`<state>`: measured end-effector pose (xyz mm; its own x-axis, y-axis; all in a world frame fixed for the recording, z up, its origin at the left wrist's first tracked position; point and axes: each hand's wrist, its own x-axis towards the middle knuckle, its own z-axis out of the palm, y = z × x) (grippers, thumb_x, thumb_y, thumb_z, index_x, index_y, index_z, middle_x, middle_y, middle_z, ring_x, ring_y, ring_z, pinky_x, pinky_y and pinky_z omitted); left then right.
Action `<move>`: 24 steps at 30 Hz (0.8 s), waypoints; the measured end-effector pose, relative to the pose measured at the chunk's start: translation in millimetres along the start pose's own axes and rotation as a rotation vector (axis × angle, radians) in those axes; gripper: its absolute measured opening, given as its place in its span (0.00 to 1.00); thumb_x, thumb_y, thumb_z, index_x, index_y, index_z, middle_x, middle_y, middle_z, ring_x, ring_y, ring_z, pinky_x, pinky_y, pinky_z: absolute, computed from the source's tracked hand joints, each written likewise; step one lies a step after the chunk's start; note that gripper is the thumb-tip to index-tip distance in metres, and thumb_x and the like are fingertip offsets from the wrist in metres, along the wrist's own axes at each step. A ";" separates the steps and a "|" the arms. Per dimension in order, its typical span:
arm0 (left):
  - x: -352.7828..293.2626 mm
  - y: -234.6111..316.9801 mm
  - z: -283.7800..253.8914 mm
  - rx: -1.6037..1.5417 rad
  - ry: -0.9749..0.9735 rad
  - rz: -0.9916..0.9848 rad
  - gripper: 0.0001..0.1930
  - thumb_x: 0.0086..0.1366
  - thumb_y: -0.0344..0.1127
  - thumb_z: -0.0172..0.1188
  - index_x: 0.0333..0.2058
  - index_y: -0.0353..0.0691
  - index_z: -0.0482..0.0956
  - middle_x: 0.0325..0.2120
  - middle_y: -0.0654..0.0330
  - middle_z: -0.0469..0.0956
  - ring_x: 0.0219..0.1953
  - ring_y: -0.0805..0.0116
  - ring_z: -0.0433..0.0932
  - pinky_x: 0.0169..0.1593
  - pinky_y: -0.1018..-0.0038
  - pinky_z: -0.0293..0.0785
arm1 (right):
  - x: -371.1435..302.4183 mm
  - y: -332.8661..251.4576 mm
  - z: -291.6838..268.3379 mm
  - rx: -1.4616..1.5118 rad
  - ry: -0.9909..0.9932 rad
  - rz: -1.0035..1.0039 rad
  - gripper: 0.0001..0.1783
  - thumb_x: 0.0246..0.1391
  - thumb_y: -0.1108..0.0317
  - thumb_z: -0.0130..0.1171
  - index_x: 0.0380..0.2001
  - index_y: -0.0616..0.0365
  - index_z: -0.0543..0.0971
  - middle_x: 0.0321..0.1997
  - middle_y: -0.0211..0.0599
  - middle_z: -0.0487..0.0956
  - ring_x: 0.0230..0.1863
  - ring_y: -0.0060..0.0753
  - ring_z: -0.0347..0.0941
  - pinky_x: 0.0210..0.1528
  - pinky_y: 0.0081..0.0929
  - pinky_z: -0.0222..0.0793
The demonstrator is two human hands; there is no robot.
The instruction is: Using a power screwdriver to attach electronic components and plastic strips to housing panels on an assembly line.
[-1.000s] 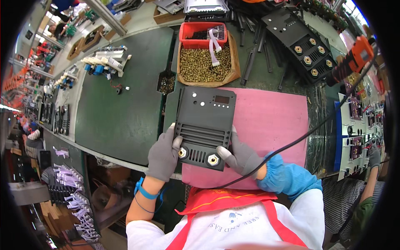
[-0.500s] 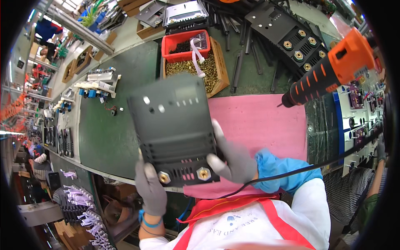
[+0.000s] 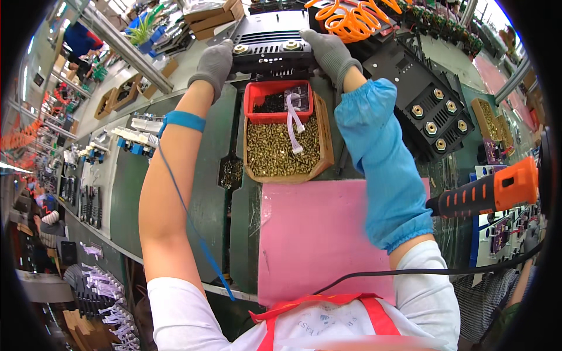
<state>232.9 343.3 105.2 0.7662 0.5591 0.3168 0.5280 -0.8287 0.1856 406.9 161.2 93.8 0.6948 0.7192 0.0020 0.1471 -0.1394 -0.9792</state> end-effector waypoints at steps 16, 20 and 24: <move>9.1 1.3 47.7 -0.139 0.078 -0.213 0.27 0.64 0.56 0.53 0.55 0.46 0.75 0.50 0.49 0.78 0.54 0.51 0.75 0.57 0.63 0.70 | 34.2 44.2 -28.9 -0.683 -0.052 -0.245 0.31 0.58 0.43 0.48 0.51 0.57 0.79 0.49 0.51 0.80 0.54 0.52 0.75 0.58 0.40 0.68; -3.7 17.5 42.5 -0.141 -0.037 -0.002 0.30 0.66 0.62 0.42 0.57 0.51 0.73 0.53 0.48 0.75 0.57 0.48 0.71 0.59 0.61 0.66 | -18.7 63.2 -85.8 -0.600 0.112 -0.344 0.26 0.60 0.45 0.50 0.47 0.56 0.80 0.39 0.40 0.82 0.41 0.36 0.78 0.48 0.31 0.71; -41.5 69.5 27.0 0.109 0.490 0.157 0.24 0.69 0.52 0.49 0.52 0.39 0.75 0.45 0.44 0.78 0.52 0.46 0.74 0.54 0.62 0.70 | -77.6 90.9 -119.3 -0.772 0.022 0.029 0.27 0.55 0.48 0.47 0.43 0.59 0.81 0.45 0.51 0.81 0.52 0.52 0.75 0.56 0.37 0.68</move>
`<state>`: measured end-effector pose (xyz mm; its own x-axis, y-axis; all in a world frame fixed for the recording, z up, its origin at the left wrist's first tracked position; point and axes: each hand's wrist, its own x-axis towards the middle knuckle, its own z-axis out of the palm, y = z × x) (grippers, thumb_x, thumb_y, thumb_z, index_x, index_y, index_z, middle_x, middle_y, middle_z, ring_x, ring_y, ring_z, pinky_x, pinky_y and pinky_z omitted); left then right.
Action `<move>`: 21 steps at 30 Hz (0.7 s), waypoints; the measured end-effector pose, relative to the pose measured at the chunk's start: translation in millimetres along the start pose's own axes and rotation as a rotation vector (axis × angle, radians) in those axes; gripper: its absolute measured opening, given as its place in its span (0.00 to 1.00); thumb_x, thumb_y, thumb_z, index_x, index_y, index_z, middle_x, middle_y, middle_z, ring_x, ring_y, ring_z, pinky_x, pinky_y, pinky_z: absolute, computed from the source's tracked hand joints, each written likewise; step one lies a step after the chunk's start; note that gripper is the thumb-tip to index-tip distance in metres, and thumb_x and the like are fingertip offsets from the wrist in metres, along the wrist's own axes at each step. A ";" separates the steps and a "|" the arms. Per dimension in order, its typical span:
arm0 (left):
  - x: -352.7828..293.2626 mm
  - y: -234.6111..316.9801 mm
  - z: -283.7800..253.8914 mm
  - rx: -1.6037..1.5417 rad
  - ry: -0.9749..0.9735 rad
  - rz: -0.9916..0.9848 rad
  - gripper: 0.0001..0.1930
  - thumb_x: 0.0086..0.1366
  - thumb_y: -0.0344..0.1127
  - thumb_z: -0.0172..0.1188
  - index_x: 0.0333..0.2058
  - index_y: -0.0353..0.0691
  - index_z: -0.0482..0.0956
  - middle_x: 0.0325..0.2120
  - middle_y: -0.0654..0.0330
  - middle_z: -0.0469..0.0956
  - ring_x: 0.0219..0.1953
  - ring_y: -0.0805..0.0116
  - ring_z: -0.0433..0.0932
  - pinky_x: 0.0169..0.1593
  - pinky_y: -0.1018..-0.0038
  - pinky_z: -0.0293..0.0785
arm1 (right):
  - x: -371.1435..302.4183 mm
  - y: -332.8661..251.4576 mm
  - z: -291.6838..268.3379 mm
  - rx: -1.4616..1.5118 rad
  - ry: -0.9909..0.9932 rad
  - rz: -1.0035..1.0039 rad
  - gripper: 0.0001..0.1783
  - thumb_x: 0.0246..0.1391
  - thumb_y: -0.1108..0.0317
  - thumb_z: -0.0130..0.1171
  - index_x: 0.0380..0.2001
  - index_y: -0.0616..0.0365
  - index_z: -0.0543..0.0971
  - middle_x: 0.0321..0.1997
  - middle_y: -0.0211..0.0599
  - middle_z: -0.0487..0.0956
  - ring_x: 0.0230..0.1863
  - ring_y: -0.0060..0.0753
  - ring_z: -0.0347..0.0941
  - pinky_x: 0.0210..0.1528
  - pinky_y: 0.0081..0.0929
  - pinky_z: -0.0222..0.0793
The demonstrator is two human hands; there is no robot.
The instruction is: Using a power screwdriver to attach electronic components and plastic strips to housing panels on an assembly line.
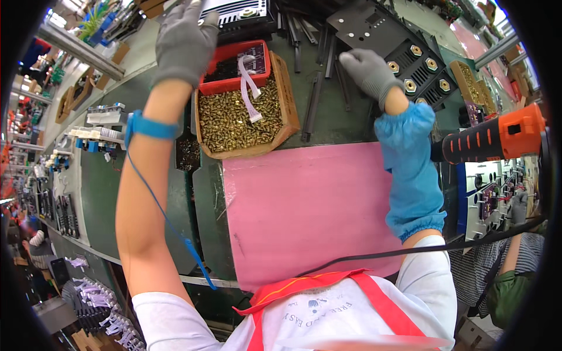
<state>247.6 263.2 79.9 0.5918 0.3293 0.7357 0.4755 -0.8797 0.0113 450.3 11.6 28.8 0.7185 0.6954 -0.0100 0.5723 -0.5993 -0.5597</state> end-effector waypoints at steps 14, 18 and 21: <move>-133.2 215.7 18.9 -0.016 -0.738 -0.218 0.21 0.67 0.33 0.50 0.57 0.36 0.67 0.40 0.54 0.75 0.46 0.58 0.76 0.46 0.67 0.76 | 48.3 -20.6 102.0 -0.440 0.196 0.380 0.55 0.49 0.22 0.42 0.72 0.43 0.48 0.72 0.58 0.53 0.73 0.57 0.46 0.69 0.60 0.42; -135.2 220.0 24.6 -0.072 -0.760 -0.358 0.17 0.69 0.32 0.48 0.54 0.35 0.67 0.40 0.54 0.74 0.41 0.56 0.78 0.39 0.66 0.80 | 67.4 -38.4 101.7 -0.235 0.367 0.326 0.51 0.50 0.24 0.44 0.68 0.46 0.58 0.67 0.58 0.61 0.68 0.56 0.57 0.65 0.54 0.50; -141.7 219.7 29.3 -0.116 -0.759 -0.430 0.11 0.69 0.34 0.48 0.46 0.36 0.72 0.36 0.55 0.74 0.39 0.61 0.78 0.35 0.68 0.79 | 89.4 -57.5 99.0 -0.501 0.240 0.147 0.40 0.51 0.31 0.52 0.56 0.51 0.70 0.53 0.49 0.76 0.55 0.49 0.72 0.57 0.50 0.64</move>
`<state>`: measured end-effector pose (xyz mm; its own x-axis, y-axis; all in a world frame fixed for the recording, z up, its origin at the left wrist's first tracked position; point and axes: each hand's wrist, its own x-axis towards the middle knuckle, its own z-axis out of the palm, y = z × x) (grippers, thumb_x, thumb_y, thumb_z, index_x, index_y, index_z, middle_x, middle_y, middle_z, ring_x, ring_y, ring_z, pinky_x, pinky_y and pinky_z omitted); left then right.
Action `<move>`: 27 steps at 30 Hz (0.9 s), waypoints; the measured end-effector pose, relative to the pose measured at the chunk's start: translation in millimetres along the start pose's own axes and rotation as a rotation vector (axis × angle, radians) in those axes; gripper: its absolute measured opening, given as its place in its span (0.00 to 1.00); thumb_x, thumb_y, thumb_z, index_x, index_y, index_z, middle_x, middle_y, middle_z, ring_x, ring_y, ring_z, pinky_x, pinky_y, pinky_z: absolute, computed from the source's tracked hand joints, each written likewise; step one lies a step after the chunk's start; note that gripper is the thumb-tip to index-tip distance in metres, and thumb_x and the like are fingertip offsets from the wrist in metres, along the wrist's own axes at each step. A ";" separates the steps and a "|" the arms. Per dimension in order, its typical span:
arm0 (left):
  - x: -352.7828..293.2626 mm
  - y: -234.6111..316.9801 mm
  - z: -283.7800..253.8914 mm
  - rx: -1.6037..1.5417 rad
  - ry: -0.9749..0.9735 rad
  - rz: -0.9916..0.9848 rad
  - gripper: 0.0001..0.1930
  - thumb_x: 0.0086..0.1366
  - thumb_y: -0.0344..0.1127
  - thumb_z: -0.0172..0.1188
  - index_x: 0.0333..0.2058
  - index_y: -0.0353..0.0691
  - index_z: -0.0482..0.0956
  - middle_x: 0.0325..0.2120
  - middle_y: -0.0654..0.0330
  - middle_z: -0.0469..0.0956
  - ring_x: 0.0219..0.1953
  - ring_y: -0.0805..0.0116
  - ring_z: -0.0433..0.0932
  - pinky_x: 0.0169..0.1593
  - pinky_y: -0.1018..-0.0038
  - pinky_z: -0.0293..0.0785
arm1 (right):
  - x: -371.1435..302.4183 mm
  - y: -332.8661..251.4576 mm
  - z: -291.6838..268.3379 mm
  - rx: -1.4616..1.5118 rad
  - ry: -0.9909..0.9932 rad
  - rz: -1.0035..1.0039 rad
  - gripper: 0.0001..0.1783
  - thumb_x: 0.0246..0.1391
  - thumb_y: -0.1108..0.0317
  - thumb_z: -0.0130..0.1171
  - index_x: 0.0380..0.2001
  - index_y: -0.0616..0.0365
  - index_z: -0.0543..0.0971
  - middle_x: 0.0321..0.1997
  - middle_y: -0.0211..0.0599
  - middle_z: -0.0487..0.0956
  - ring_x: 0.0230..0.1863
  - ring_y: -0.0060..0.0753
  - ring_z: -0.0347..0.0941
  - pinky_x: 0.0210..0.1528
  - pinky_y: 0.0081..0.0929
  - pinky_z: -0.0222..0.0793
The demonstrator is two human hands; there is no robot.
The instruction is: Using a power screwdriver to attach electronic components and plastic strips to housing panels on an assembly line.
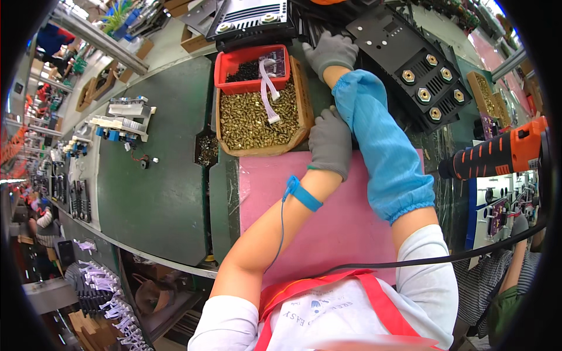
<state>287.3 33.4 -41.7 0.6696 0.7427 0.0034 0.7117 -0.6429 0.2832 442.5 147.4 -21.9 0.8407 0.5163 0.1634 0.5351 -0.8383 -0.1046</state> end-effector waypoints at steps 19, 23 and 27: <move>-15.1 -6.0 25.0 -0.124 0.160 0.178 0.17 0.57 0.34 0.54 0.44 0.32 0.73 0.42 0.52 0.69 0.40 0.59 0.70 0.38 0.68 0.69 | 190.9 -54.0 72.5 0.349 -0.212 0.031 0.54 0.51 0.29 0.47 0.72 0.44 0.42 0.76 0.48 0.45 0.76 0.52 0.40 0.73 0.50 0.39; -16.7 -5.1 26.3 -0.209 0.165 0.182 0.15 0.56 0.32 0.56 0.43 0.36 0.75 0.43 0.51 0.69 0.41 0.55 0.69 0.41 0.64 0.70 | 197.7 -49.0 90.7 0.284 -0.110 0.035 0.45 0.55 0.35 0.44 0.68 0.49 0.50 0.70 0.51 0.54 0.71 0.53 0.49 0.69 0.49 0.47; -16.1 -3.7 21.7 -0.226 0.103 0.206 0.16 0.57 0.32 0.56 0.45 0.34 0.74 0.44 0.51 0.70 0.41 0.55 0.70 0.42 0.64 0.69 | 195.3 -43.5 91.6 0.275 -0.091 0.031 0.40 0.55 0.39 0.47 0.63 0.53 0.57 0.65 0.53 0.59 0.67 0.54 0.55 0.65 0.47 0.53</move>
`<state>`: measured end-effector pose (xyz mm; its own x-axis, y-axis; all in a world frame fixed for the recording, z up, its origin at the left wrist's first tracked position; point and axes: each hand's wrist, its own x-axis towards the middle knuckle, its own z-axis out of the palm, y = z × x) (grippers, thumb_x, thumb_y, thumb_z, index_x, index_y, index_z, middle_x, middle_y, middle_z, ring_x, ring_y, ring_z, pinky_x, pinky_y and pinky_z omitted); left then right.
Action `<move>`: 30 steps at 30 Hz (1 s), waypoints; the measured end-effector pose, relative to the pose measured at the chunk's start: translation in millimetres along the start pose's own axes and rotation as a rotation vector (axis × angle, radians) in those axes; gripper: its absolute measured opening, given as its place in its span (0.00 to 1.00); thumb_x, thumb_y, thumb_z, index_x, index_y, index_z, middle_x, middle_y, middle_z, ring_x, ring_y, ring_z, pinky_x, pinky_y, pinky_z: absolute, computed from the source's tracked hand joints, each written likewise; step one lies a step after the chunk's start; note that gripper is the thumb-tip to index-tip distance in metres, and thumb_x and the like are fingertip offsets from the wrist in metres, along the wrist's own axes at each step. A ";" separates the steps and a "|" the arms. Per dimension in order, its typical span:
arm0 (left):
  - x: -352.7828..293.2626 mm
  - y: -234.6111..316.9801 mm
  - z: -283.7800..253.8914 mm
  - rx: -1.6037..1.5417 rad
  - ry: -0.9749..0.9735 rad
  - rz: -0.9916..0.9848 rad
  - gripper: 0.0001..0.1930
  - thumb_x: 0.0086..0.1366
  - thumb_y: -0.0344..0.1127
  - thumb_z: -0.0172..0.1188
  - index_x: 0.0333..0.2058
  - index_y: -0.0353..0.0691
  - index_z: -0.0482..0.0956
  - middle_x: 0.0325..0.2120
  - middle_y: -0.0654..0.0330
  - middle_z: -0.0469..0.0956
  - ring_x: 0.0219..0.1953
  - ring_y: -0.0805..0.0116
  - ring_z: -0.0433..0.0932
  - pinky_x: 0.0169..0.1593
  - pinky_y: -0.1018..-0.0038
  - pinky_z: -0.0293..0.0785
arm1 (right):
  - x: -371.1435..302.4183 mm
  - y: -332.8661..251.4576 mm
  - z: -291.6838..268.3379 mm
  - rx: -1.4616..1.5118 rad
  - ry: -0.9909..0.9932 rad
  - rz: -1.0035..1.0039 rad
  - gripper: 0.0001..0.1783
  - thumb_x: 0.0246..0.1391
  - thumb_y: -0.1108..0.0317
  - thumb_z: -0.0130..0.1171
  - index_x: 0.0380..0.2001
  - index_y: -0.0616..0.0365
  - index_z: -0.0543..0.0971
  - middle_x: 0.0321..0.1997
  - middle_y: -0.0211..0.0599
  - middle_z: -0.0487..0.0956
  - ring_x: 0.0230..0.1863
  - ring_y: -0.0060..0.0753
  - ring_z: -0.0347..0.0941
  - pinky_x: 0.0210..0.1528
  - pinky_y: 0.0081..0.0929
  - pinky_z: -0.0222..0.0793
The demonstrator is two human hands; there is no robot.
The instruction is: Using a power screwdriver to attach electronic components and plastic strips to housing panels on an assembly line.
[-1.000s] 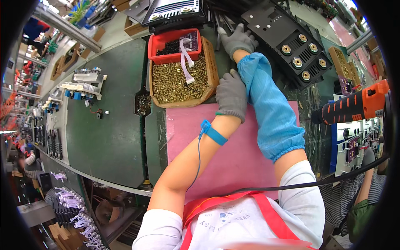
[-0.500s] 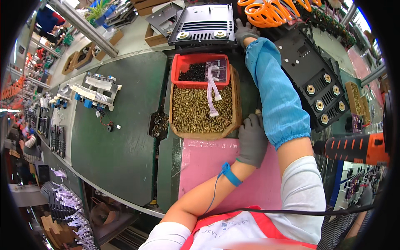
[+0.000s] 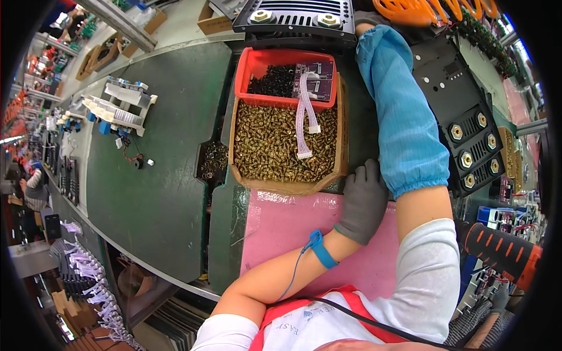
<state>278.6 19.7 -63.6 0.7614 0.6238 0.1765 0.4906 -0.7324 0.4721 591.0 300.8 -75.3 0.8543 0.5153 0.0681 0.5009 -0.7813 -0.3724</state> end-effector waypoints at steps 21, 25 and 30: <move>-55.6 5.7 -76.0 -0.130 -0.061 0.072 0.23 0.52 0.24 0.57 0.50 0.40 0.74 0.37 0.49 0.73 0.41 0.49 0.74 0.43 0.59 0.73 | -166.4 48.7 -118.6 0.111 -0.280 -0.225 0.34 0.42 0.55 0.60 0.51 0.65 0.76 0.49 0.61 0.78 0.52 0.59 0.75 0.53 0.39 0.71; -113.8 -25.9 -101.2 -0.098 -0.184 0.132 0.22 0.51 0.21 0.55 0.48 0.40 0.76 0.37 0.51 0.75 0.40 0.49 0.74 0.43 0.59 0.73 | -256.2 68.7 -132.5 0.156 -0.269 -0.316 0.29 0.43 0.59 0.59 0.49 0.64 0.73 0.43 0.59 0.79 0.50 0.60 0.74 0.52 0.42 0.70; -172.9 -69.3 -131.0 -0.046 -0.198 0.178 0.22 0.52 0.19 0.53 0.47 0.40 0.78 0.38 0.52 0.77 0.41 0.50 0.74 0.44 0.59 0.72 | -345.8 119.1 -163.2 0.200 -0.375 -0.424 0.25 0.45 0.65 0.57 0.49 0.57 0.72 0.37 0.53 0.78 0.42 0.55 0.75 0.45 0.41 0.71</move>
<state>57.4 -1.6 -13.7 0.9041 0.4178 0.0898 0.3256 -0.8096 0.4884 377.9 -27.9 7.9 0.4600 0.8852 -0.0689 0.7208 -0.4176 -0.5533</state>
